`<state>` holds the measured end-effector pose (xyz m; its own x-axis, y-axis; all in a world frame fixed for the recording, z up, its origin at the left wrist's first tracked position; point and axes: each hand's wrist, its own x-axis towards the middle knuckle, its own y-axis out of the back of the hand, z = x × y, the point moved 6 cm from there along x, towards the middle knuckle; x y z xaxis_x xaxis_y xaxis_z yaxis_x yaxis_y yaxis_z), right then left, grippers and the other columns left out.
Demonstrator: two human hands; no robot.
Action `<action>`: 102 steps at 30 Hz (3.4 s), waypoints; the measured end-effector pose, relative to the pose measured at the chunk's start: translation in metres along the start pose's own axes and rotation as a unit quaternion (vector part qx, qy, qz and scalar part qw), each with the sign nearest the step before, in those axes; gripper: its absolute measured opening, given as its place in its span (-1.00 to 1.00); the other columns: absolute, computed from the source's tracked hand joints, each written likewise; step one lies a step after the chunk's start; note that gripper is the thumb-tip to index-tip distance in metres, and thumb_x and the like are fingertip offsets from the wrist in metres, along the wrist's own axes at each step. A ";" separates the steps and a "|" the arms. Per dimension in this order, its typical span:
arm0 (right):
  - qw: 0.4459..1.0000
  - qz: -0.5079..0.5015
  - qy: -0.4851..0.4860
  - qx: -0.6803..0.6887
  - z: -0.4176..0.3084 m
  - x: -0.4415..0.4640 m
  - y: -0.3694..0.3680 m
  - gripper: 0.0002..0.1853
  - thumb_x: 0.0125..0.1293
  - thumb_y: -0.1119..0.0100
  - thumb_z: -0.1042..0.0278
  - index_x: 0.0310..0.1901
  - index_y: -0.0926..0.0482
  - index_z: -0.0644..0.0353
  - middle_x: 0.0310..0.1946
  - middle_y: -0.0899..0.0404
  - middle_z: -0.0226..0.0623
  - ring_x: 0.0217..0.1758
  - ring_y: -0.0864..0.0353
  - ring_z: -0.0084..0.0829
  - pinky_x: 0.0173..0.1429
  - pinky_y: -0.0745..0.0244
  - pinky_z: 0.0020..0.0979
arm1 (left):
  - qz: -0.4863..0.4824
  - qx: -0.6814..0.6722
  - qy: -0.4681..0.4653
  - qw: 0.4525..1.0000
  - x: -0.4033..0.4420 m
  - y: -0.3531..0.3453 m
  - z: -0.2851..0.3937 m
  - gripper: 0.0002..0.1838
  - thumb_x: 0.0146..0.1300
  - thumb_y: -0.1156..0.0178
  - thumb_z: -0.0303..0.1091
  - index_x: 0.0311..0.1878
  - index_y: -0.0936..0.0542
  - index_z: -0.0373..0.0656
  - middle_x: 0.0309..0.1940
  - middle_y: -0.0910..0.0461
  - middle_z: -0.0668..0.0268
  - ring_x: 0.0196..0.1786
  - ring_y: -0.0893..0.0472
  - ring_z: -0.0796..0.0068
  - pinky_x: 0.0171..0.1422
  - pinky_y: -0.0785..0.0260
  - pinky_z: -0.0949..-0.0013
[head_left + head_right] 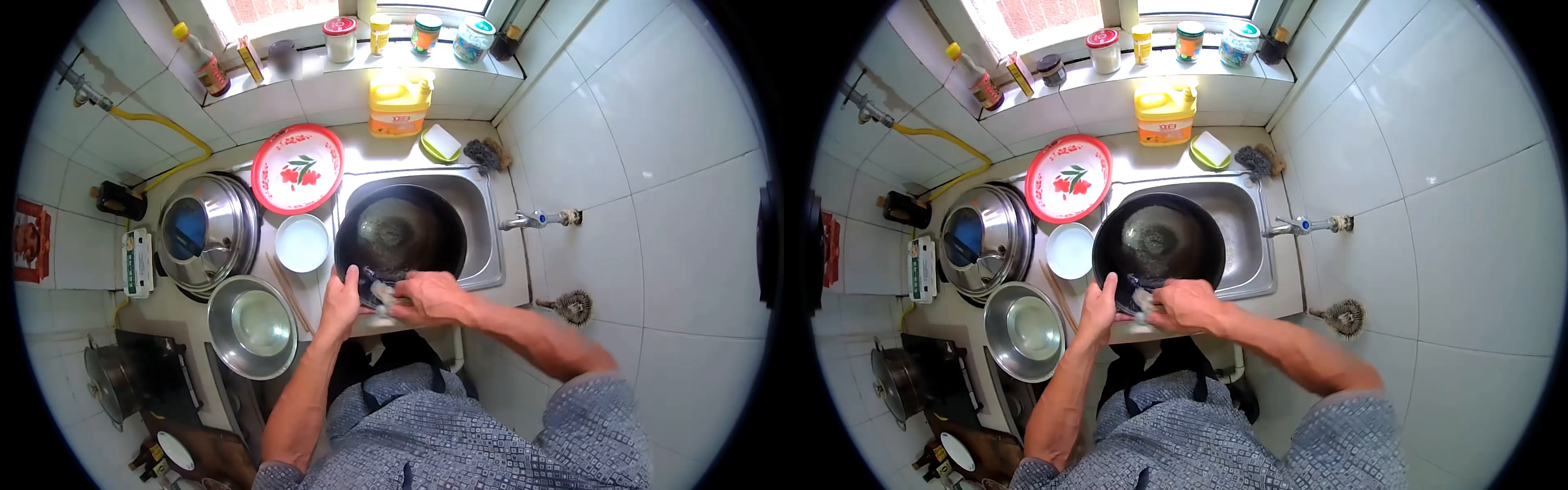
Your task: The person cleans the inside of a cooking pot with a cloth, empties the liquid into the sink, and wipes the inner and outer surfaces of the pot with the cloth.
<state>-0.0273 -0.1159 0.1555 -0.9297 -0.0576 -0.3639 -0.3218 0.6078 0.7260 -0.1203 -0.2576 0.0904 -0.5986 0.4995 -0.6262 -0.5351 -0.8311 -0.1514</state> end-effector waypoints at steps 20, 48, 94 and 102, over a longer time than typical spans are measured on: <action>0.968 0.231 -0.022 0.096 0.019 0.096 -0.022 -0.71 0.17 -0.22 0.49 -0.07 -0.60 0.40 -0.17 -0.64 0.15 -0.03 -0.65 0.20 0.08 -0.58 -0.01 | -0.108 -0.002 0.046 0.993 -0.018 -0.019 0.014 -0.55 0.30 0.05 -0.61 0.28 -0.38 -0.29 -0.01 -0.65 0.10 -0.17 -0.77 0.23 -0.25 -0.79 0.19; 0.508 0.411 -0.261 0.711 0.082 0.086 -0.025 -0.86 0.30 -0.28 0.36 -0.25 -0.63 0.25 -0.39 -0.64 -0.32 -0.49 -0.55 -0.51 -0.45 -0.46 -0.45 | -0.098 -0.041 0.094 0.990 -0.035 -0.012 0.008 -0.55 0.33 0.06 -0.60 0.30 -0.38 -0.28 0.02 -0.67 0.11 -0.10 -0.77 0.24 -0.21 -0.78 0.19; 0.887 -0.061 0.031 -0.456 0.065 0.060 -0.003 -0.82 0.32 -0.19 0.27 -0.25 -0.81 -0.07 -0.25 -0.79 -0.34 -0.13 -0.77 -0.32 -0.12 -0.59 -0.29 | -0.074 -0.032 0.017 0.997 -0.023 -0.014 0.015 -0.45 0.33 0.09 -0.61 0.41 -0.22 -0.21 0.05 -0.63 0.04 -0.19 -0.79 0.22 -0.36 -0.77 0.27; 0.989 -0.032 -0.062 0.134 0.030 0.037 -0.040 -0.43 0.41 -0.11 -0.15 -0.07 -0.66 0.35 -0.18 -0.71 0.12 -0.04 -0.68 0.14 0.09 -0.55 0.01 | -0.028 -0.019 -0.007 0.999 -0.009 -0.015 -0.002 -0.41 0.37 0.14 -0.59 0.46 -0.09 -0.16 0.08 -0.57 -0.01 -0.18 -0.76 0.14 -0.37 -0.77 0.24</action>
<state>-0.0436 -0.1192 0.0955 -0.8746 -0.0164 -0.4845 -0.3053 0.7950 0.5242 -0.1061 -0.2500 0.0969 -0.5761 0.5489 -0.6056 -0.5456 -0.8100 -0.2152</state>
